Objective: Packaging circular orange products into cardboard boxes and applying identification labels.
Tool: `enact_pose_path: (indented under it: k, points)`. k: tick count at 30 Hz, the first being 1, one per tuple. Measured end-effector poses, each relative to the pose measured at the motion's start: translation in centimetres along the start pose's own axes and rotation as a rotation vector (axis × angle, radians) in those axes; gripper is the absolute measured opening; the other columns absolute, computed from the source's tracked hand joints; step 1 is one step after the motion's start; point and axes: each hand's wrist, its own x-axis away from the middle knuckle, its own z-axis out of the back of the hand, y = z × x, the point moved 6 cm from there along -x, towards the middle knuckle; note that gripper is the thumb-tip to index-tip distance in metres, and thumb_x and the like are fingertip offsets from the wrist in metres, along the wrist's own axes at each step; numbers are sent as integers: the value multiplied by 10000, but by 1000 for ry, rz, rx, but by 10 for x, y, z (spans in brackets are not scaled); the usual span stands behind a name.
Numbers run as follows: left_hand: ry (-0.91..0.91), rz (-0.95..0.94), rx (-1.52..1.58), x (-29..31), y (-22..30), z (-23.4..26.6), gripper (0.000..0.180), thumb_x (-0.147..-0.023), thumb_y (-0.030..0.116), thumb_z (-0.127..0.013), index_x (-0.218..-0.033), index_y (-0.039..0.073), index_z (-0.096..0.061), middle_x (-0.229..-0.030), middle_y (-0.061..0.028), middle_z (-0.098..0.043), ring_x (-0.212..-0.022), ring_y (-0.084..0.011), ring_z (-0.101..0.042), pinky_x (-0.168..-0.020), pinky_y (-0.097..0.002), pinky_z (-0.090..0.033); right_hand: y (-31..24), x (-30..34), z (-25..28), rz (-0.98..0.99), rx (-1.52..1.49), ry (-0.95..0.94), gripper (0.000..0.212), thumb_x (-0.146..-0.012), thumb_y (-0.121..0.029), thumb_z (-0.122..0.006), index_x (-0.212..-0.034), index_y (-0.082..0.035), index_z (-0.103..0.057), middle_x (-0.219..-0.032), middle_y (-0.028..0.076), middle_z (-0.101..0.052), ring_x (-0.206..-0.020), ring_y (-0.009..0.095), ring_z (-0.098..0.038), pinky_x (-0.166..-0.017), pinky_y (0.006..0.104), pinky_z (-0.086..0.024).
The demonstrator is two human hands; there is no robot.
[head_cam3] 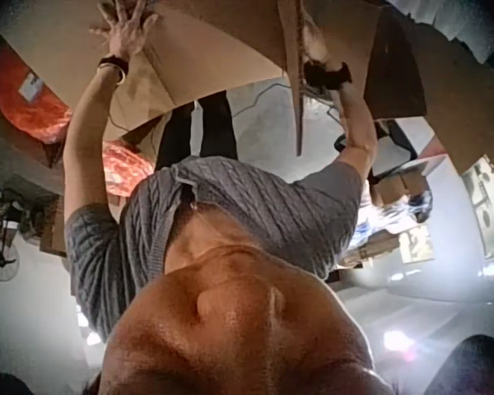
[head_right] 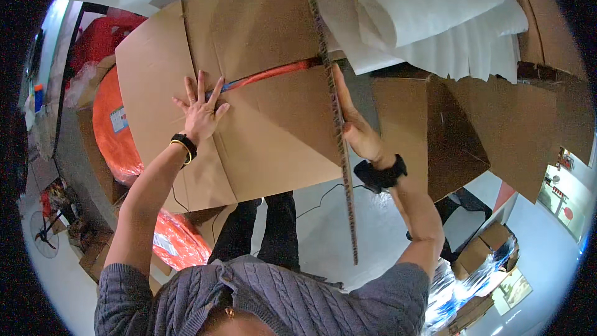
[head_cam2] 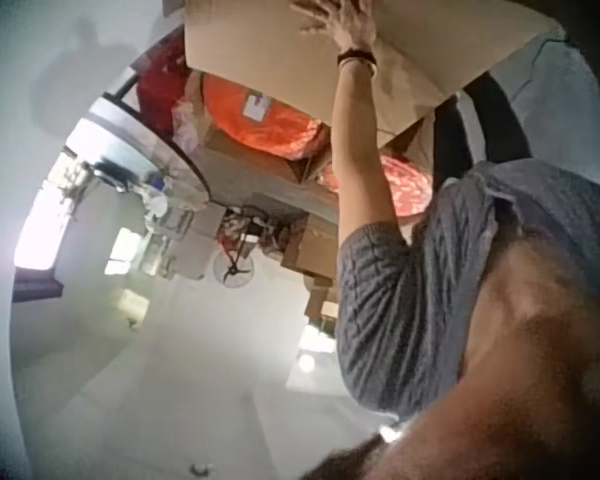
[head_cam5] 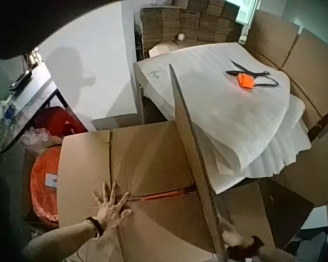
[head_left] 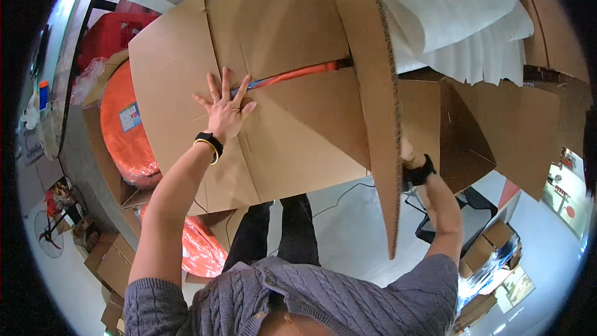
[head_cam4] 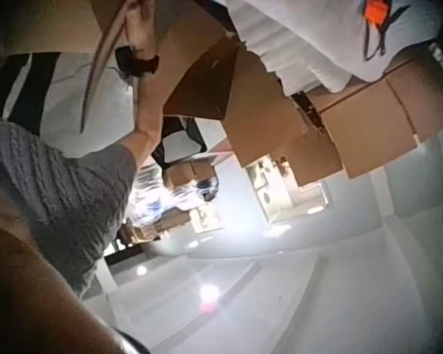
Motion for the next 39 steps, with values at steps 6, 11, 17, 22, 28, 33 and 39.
enact_pose_path:
  k: [6, 11, 17, 22, 28, 33, 39]
  points:
    - [-7, 225, 134, -15, 27, 19, 790, -782, 673, -511, -1443, 317, -267, -1538, -151, -48, -1368, -471, 124, -899, -797, 58, -12, 52, 19, -32, -23, 40, 926, -802, -598, -567, -1463, -93, -162, -1477, 134, -162, -1346, 260, -156, -1081, 402, -190]
    - [-154, 416, 188, -48, 49, 21, 1182, -614, 800, -575, -1481, 267, 25, -1515, -237, 59, -1314, -542, 199, -879, -799, 54, -12, 67, 33, -35, -24, 56, 916, -811, -585, -566, -1469, -105, -147, -1494, 137, -121, -1367, 266, -113, -1095, 409, -161]
    - [-141, 475, 217, -54, 52, 16, 1237, -589, 749, -657, -1474, 277, 67, -1513, -220, 119, -1301, -534, 245, -860, -806, 67, -14, 60, 37, -13, -23, 36, 906, -823, -569, -564, -1476, -118, -128, -1515, 142, -73, -1391, 274, -62, -1111, 417, -126]
    - [-134, 473, 228, -57, 53, 12, 1223, -599, 729, -669, -1474, 283, 61, -1511, -224, 123, -1297, -540, 244, -854, -813, 60, -19, 20, 13, 79, -9, -11, 898, -832, -556, -562, -1482, -130, -113, -1532, 145, -32, -1411, 280, -19, -1124, 424, -96]
    - [297, 532, -236, -50, 40, 16, 1066, -700, 588, -663, -1484, 248, -26, -1533, -176, 22, -1307, -561, 181, -863, -823, 3, -21, -77, -103, 353, 876, -21, 866, -804, -532, -592, -1464, -113, -218, -1516, 236, -65, -1416, 342, -51, -1114, 510, -61]
    - [26, -134, 322, 12, 8, 13, 952, -767, 403, -659, -1479, 139, -85, -1533, -161, -45, -1378, -459, 61, -951, -765, -30, 5, -92, -112, 352, 1187, 91, 940, -758, -714, -482, -1462, -143, -234, -1491, 296, -50, -1391, 437, -41, -1053, 643, -40]
    - [147, -158, 395, 131, -20, 18, 899, -826, 437, -573, -1429, -60, -129, -1506, -240, -101, -1410, -368, -48, -1092, -597, -7, 39, -98, -161, 391, 1213, 115, 966, -713, -674, -577, -1452, -136, -263, -1501, 252, -95, -1383, 445, -62, -1021, 698, -20]
